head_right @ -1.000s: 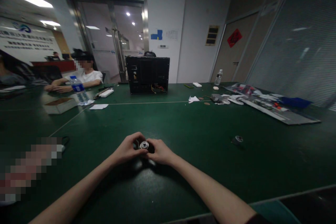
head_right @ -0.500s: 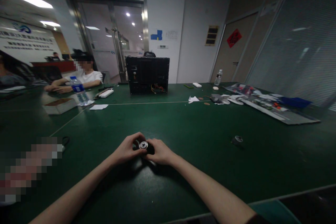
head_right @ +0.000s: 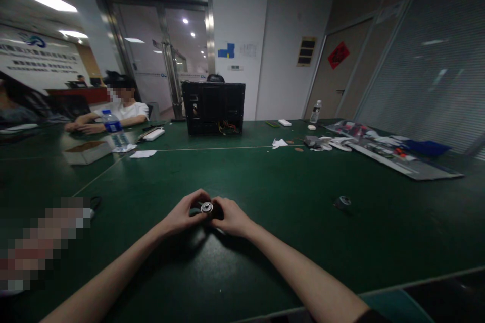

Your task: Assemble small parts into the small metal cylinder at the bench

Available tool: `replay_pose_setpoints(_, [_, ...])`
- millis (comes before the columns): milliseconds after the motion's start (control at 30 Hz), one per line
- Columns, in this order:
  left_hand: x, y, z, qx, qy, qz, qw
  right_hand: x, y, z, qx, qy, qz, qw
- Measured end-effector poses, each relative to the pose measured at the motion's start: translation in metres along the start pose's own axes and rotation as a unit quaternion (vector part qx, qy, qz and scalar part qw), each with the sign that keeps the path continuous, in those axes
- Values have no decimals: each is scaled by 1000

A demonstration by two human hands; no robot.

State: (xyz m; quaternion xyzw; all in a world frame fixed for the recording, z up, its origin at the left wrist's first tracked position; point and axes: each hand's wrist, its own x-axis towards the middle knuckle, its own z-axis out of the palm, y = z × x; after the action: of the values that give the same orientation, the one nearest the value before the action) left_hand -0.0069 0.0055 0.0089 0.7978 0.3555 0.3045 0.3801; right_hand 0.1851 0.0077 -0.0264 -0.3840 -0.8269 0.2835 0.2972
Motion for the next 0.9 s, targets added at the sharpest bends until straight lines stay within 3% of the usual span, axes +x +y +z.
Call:
replay_pose_setpoints(267, [2, -7, 1, 37, 37, -46, 998, -2, -3, 0, 25, 4, 0, 1000])
replay_pose_setpoints(633, [1, -3, -1, 33, -12, -15, 999, -2, -6, -3, 46, -8, -34, 998])
replay_pose_setpoints(900, [0, -6, 1, 50, -9, -12, 999, -1, -1, 2, 26, 6, -29, 999])
